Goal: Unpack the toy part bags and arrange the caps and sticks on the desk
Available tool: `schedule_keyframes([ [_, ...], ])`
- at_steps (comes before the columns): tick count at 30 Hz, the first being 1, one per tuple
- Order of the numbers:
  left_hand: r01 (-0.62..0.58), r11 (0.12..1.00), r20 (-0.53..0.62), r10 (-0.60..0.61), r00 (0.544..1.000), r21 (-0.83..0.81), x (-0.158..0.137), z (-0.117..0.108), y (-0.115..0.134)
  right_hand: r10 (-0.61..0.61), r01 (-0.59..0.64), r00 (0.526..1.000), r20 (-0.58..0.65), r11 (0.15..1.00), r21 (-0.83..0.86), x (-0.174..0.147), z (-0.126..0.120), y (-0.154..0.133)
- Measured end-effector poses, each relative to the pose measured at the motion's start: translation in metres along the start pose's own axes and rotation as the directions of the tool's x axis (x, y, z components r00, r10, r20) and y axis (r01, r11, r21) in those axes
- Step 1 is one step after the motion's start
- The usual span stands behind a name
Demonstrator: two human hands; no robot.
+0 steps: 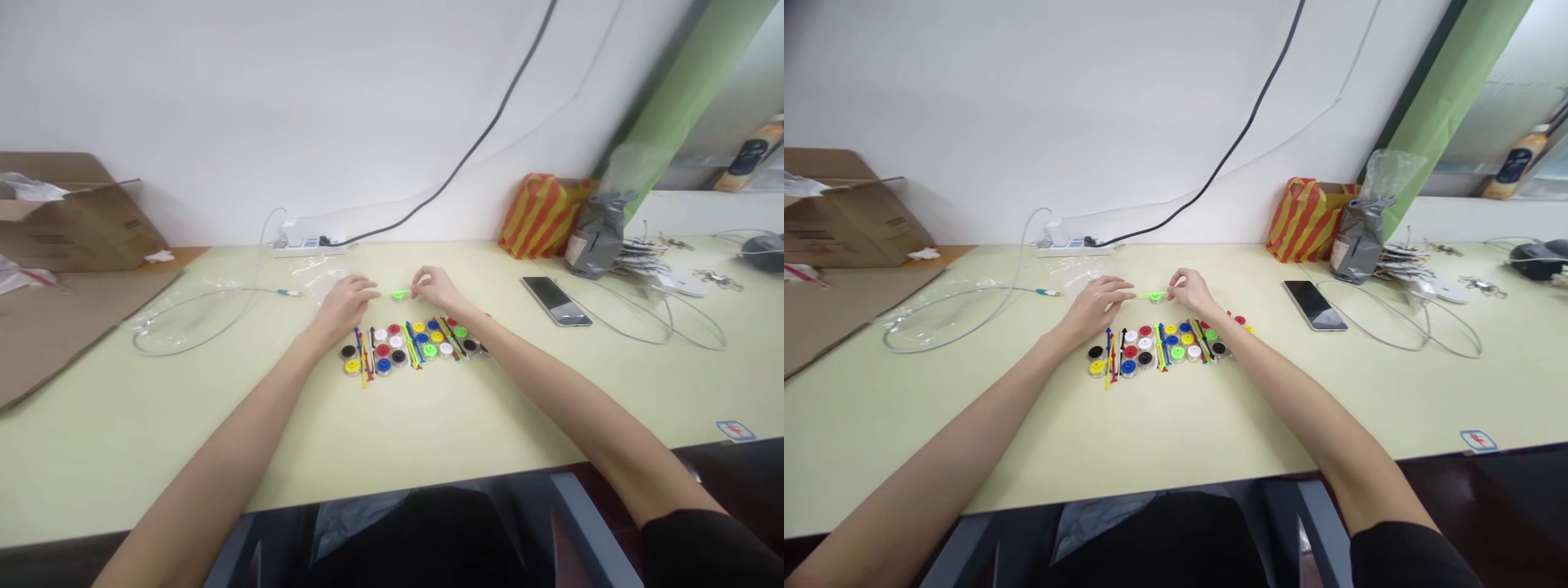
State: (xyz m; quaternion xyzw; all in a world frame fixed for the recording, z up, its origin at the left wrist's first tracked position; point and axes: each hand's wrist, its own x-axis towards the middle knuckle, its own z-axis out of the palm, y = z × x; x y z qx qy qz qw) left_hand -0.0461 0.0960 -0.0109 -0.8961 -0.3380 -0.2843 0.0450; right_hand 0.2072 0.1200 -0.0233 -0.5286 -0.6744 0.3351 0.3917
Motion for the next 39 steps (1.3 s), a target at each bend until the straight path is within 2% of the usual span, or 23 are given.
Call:
schedule_keyframes([
  [5, 0.091, 0.994, -0.089, -0.096, 0.991, -0.057, -0.008, -0.018, 0.0, 0.016, -0.018, 1.0, -0.017, 0.993, -0.115, 0.016, 0.0, -0.008],
  [8, 0.111, 0.977, -0.106, -0.131, 0.986, -0.182, -0.015, -0.03, 0.002, -0.127, 0.098, 0.99, -0.067, 0.939, -0.329, -0.003, -0.006, -0.02],
  [10, 0.103, 0.959, -0.037, -0.117, 0.992, -0.262, -0.023, -0.034, 0.004, -0.288, 0.239, 0.957, -0.029, 0.845, -0.479, -0.028, -0.009, -0.029],
  [13, 0.065, 0.952, 0.136, -0.025, 0.99, -0.3, -0.034, -0.037, 0.005, -0.455, 0.393, 0.89, 0.017, 0.749, -0.534, -0.069, -0.014, -0.037],
  [15, 0.044, 0.956, 0.186, 0.011, 0.982, -0.29, -0.039, -0.039, 0.006, -0.531, 0.423, 0.847, -0.009, 0.684, -0.595, -0.089, -0.018, -0.038],
  [17, 0.051, 0.955, 0.176, 0.001, 0.984, -0.291, -0.041, -0.041, 0.009, -0.577, 0.431, 0.816, -0.036, 0.648, -0.628, -0.098, -0.024, -0.036],
  [20, 0.076, 0.955, 0.178, -0.025, 0.984, -0.287, -0.039, -0.046, 0.017, -0.598, 0.429, 0.798, -0.079, 0.655, -0.623, -0.098, -0.031, -0.033],
  [26, 0.026, 0.995, 0.321, 0.006, 0.947, -0.095, -0.038, -0.046, 0.026, -0.628, 0.465, 0.773, -0.089, 0.656, -0.594, -0.1, -0.031, -0.038],
  [30, 0.013, 1.0, 0.364, -0.008, 0.931, -0.012, -0.039, -0.044, 0.025, -0.644, 0.485, 0.76, -0.088, 0.653, -0.582, -0.105, -0.028, -0.042],
  [39, -0.004, 0.999, 0.43, -0.018, 0.903, 0.049, -0.038, -0.046, 0.027, -0.661, 0.522, 0.746, -0.081, 0.656, -0.546, -0.103, -0.03, -0.037],
])
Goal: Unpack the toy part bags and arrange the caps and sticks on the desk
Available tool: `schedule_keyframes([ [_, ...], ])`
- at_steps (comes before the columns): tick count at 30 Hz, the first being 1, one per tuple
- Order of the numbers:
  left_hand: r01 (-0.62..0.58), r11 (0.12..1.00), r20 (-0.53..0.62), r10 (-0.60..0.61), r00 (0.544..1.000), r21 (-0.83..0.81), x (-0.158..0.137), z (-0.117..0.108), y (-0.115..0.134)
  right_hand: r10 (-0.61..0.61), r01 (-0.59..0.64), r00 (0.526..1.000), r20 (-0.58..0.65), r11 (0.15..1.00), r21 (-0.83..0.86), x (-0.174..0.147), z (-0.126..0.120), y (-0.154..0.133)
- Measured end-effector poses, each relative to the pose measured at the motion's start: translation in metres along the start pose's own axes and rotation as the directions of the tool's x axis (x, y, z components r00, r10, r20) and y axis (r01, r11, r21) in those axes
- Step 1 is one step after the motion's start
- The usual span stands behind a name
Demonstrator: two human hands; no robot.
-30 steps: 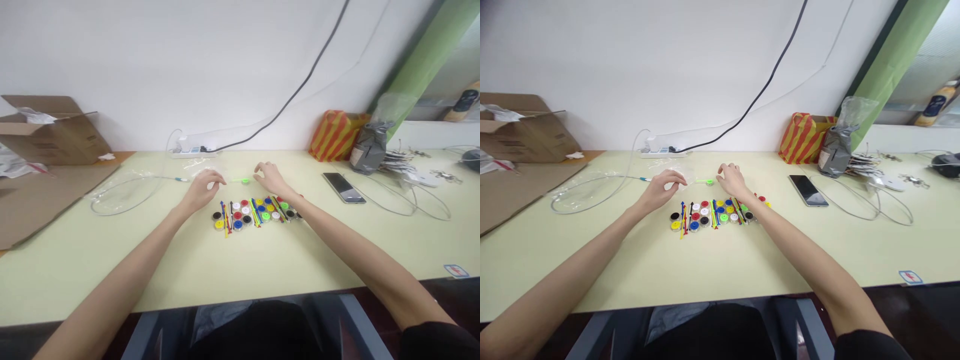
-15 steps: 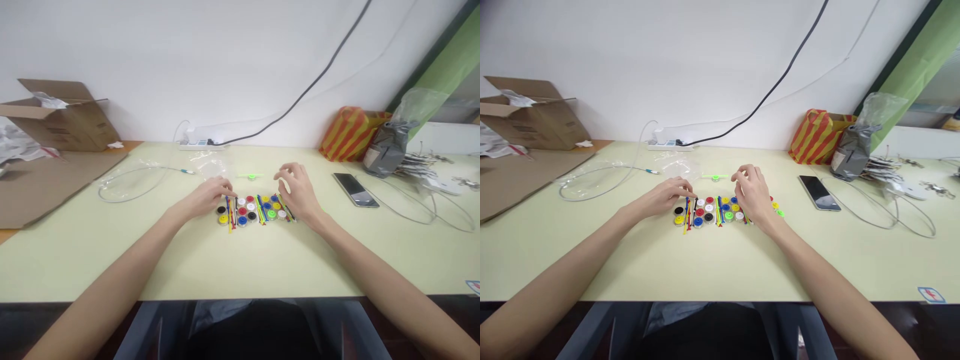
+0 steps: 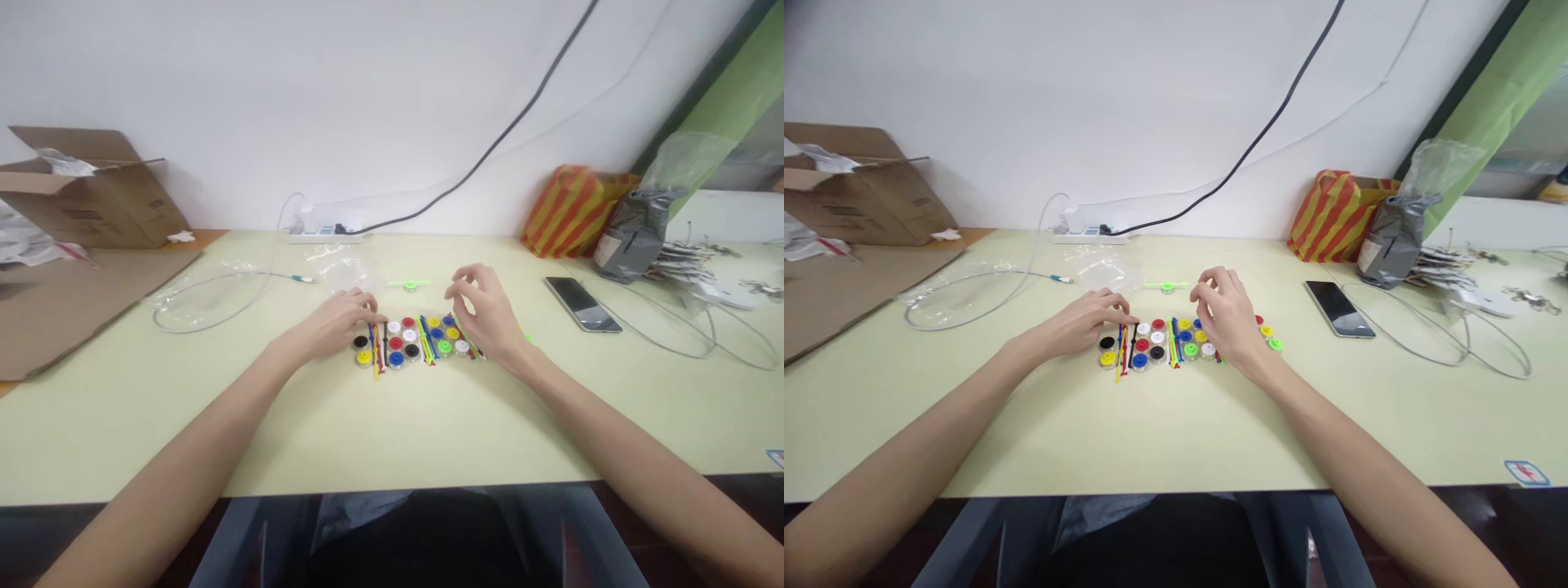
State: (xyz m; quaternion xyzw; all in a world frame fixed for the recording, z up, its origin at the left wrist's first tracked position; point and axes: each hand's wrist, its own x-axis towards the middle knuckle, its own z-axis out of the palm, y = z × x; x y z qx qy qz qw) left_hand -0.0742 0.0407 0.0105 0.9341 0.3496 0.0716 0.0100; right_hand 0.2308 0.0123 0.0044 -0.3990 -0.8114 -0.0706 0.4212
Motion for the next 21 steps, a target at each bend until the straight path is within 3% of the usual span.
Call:
schedule_keyframes([
  [21, 0.023, 0.976, -0.032, -0.017, 0.999, 0.218, 0.0003, 0.0071, -0.0092, -0.023, 0.021, 1.0, 0.019, 0.998, 0.057, -0.0037, 0.0045, 0.0037],
])
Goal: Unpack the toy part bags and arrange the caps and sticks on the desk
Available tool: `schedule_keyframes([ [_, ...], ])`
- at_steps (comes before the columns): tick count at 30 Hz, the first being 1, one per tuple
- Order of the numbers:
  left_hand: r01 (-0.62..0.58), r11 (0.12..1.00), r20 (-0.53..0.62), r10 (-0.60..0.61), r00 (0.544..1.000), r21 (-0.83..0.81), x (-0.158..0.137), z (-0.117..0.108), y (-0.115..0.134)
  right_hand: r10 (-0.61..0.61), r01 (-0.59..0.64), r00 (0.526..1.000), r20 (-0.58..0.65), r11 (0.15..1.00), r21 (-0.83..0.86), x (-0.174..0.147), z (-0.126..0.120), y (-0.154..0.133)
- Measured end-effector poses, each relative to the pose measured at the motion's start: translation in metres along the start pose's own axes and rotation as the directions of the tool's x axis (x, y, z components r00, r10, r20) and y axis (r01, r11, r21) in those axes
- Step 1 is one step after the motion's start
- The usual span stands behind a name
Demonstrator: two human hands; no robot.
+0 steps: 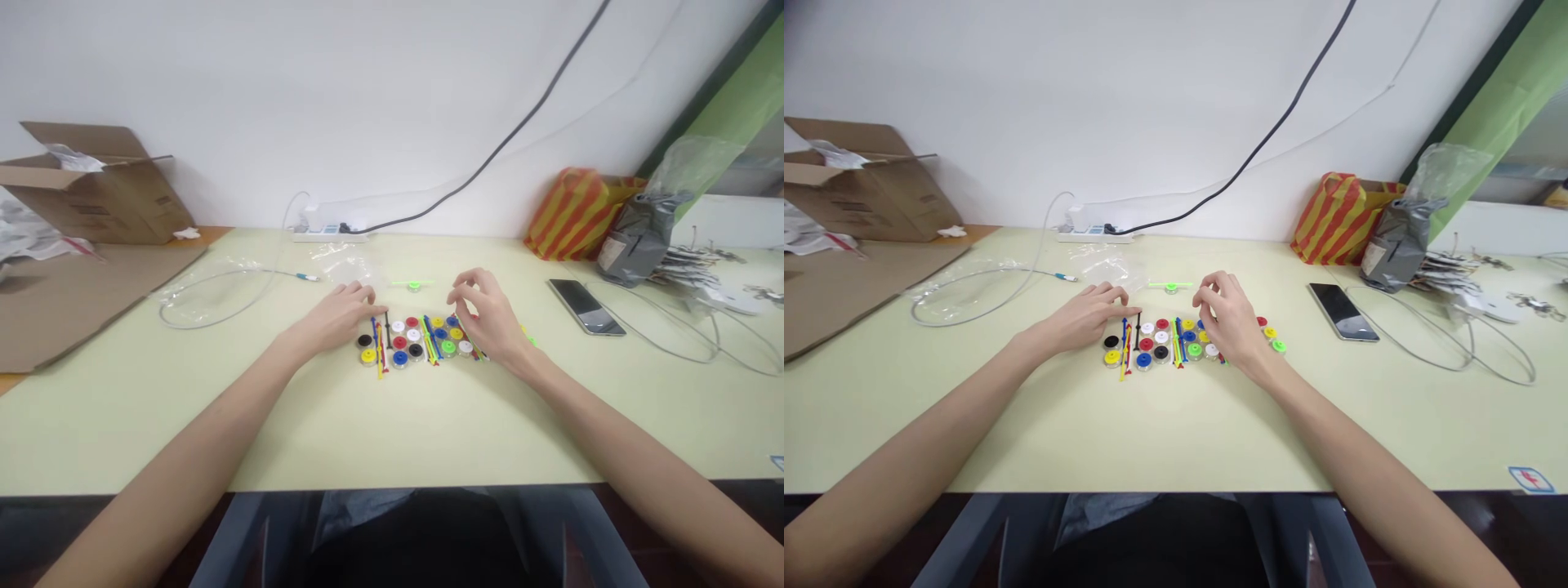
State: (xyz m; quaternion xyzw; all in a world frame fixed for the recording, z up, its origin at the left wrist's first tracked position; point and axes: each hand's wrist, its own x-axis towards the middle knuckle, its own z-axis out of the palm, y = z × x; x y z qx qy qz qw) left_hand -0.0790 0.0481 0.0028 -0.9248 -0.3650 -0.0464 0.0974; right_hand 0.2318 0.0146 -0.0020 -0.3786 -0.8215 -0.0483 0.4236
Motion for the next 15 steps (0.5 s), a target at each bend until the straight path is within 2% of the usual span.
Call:
schedule_keyframes([
  [4, 0.007, 1.0, -0.066, -0.008, 0.998, -0.027, 0.0, 0.001, -0.002, -0.009, 0.009, 1.0, -0.008, 1.0, 0.01, 0.0, -0.001, -0.001],
  [9, 0.015, 0.974, -0.203, -0.063, 0.977, -0.228, 0.007, -0.002, 0.004, -0.013, 0.013, 1.0, -0.019, 1.0, 0.018, 0.001, -0.002, -0.002],
  [11, 0.038, 0.965, -0.216, -0.096, 0.972, -0.259, 0.011, -0.002, 0.008, -0.018, 0.018, 1.0, -0.022, 1.0, 0.02, 0.002, -0.002, -0.003],
  [15, 0.086, 0.957, -0.173, -0.138, 0.975, -0.276, 0.02, -0.001, 0.017, -0.022, 0.023, 1.0, -0.022, 0.999, 0.024, 0.002, -0.004, -0.003],
])
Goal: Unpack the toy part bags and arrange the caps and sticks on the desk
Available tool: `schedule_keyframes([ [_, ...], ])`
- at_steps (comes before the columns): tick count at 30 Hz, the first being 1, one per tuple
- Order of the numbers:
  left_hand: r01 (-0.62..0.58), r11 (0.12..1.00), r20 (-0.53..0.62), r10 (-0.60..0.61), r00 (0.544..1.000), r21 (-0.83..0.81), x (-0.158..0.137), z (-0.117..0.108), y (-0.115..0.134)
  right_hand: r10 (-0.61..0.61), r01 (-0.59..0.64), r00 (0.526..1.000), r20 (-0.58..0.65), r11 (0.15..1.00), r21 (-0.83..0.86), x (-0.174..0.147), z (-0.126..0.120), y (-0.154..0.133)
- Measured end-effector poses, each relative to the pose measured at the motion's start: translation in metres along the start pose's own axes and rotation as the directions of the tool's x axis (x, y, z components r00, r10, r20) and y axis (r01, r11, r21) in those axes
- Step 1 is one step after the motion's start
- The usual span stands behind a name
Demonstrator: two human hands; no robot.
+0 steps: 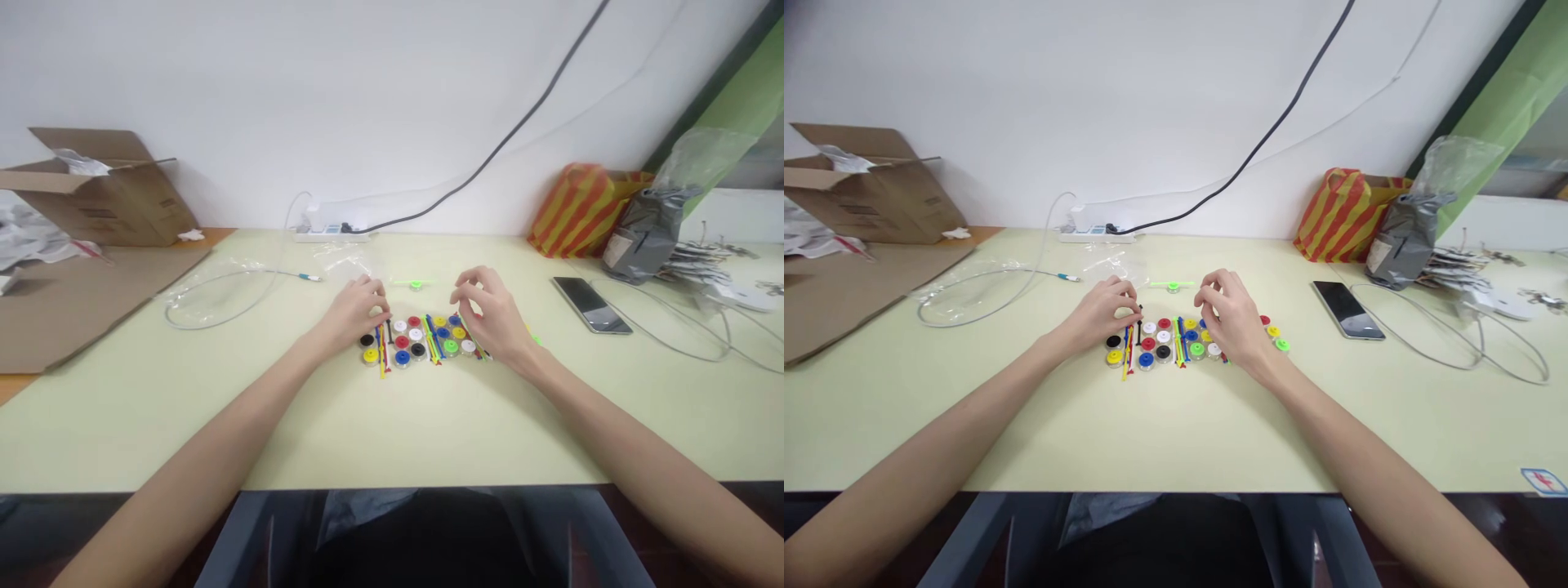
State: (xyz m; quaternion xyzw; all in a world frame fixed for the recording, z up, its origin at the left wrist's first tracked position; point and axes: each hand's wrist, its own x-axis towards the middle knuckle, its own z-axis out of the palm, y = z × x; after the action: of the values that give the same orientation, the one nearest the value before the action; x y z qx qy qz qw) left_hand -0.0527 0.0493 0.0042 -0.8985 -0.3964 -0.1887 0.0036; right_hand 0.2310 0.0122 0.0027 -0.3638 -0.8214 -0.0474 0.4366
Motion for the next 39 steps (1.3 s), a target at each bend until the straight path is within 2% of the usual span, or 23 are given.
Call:
schedule_keyframes([
  [25, 0.001, 1.0, 0.048, -0.002, 0.999, 0.005, 0.0023, -0.0004, 0.002, -0.008, 0.008, 0.999, -0.032, 1.0, -0.004, 0.004, -0.0053, -0.0037],
  [32, 0.018, 0.999, -0.048, -0.02, 0.999, -0.043, 0.0023, 0.0055, -0.0028, -0.004, 0.004, 1.0, -0.02, 1.0, -0.007, 0.0033, -0.0043, -0.002],
  [39, 0.1, 0.977, -0.128, -0.125, 0.984, -0.188, 0.0024, 0.0039, -0.0003, 0.001, -0.001, 1.0, -0.003, 1.0, -0.014, 0.0015, -0.0027, -0.0027],
])
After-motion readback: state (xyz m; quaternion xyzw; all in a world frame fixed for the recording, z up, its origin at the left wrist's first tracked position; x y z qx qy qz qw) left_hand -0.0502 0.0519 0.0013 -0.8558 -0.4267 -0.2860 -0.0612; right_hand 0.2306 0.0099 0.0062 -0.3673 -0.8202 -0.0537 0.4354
